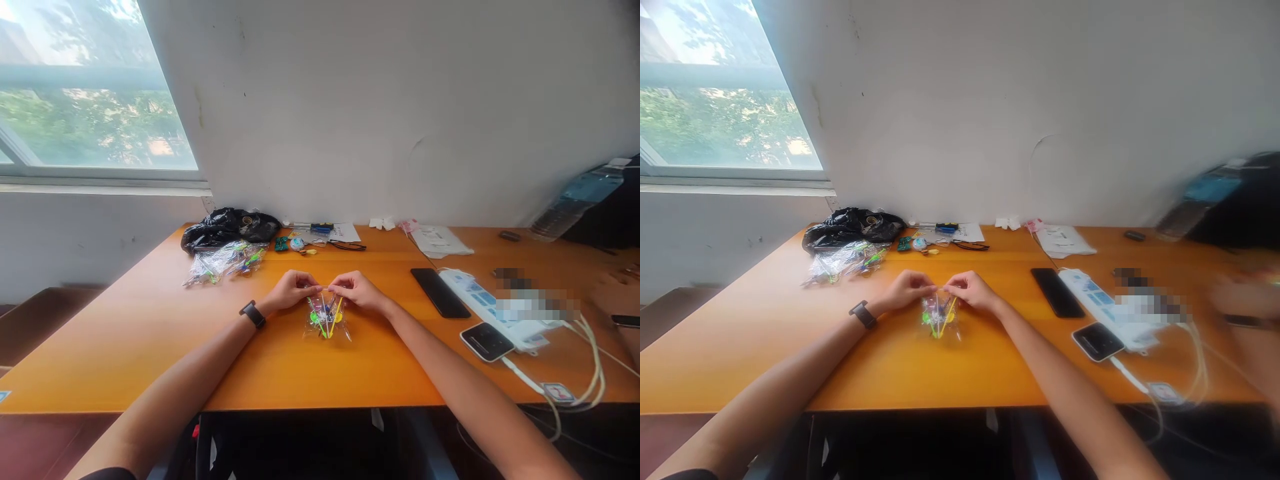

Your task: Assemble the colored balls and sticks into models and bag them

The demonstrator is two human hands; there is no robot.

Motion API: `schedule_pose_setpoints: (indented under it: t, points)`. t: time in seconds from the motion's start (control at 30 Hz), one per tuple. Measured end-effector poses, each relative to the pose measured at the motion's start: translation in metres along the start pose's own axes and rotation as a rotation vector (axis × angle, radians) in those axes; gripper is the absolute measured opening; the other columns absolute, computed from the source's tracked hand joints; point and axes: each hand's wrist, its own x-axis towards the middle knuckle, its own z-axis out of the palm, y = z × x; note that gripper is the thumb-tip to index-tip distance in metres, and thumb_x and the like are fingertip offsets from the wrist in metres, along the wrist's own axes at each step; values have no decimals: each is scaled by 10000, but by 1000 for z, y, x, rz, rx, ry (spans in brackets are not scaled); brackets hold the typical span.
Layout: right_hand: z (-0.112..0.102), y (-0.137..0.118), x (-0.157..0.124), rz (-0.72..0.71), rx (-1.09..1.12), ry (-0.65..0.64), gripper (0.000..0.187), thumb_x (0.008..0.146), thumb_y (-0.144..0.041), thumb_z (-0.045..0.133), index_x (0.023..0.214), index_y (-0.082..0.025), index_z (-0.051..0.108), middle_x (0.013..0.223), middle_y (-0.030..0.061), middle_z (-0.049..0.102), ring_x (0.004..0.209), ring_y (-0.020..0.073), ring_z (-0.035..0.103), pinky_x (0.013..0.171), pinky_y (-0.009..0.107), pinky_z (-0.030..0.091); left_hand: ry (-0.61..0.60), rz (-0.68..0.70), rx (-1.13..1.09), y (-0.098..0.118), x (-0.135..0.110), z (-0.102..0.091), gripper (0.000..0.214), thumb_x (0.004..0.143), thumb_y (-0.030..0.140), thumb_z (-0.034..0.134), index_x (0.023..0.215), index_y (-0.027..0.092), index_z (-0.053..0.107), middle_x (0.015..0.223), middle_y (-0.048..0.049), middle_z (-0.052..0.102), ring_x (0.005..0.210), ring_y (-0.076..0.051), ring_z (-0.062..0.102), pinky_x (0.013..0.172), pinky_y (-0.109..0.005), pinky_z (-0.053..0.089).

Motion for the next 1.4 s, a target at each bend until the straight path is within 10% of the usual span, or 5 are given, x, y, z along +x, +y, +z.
schedule_pose_setpoints:
  t: [0.4,0.67,0.83,1.4]
  points:
    - [-11,-12,-2,34,59,-43,448,798,-532,863,976,-128,788,728,29,727,584,116,614,571,244,497,-7,-45,57,-5,1,-10,480,852,600,803,811,124,761,721,-72,739,612,-154,616,549,-244,439]
    - [8,1,3,221,402,253,217,816,-271,862,913,-169,697,813,73,784,692,176,764,700,296,653,299,345,481,4,-10,15,364,1031,431,636,1311,206,694,1316,-139,718,1245,-301,628,1094,-455,485]
    - [17,-8,-3,193,445,-85,301,882,-284,831,1142,-164,737,1162,124,792,992,191,778,967,325,638,131,379,741,8,-16,25,461,1032,455,642,1440,240,621,1485,-137,635,1405,-363,518,1161,-514,405]
    - [11,3,-2,100,163,-67,433,813,-503,878,1047,-163,746,887,56,723,751,156,697,709,295,609,121,122,1136,-30,-3,-50,408,1031,236,420,1330,196,694,1454,-147,663,1404,-344,546,1172,-480,409]
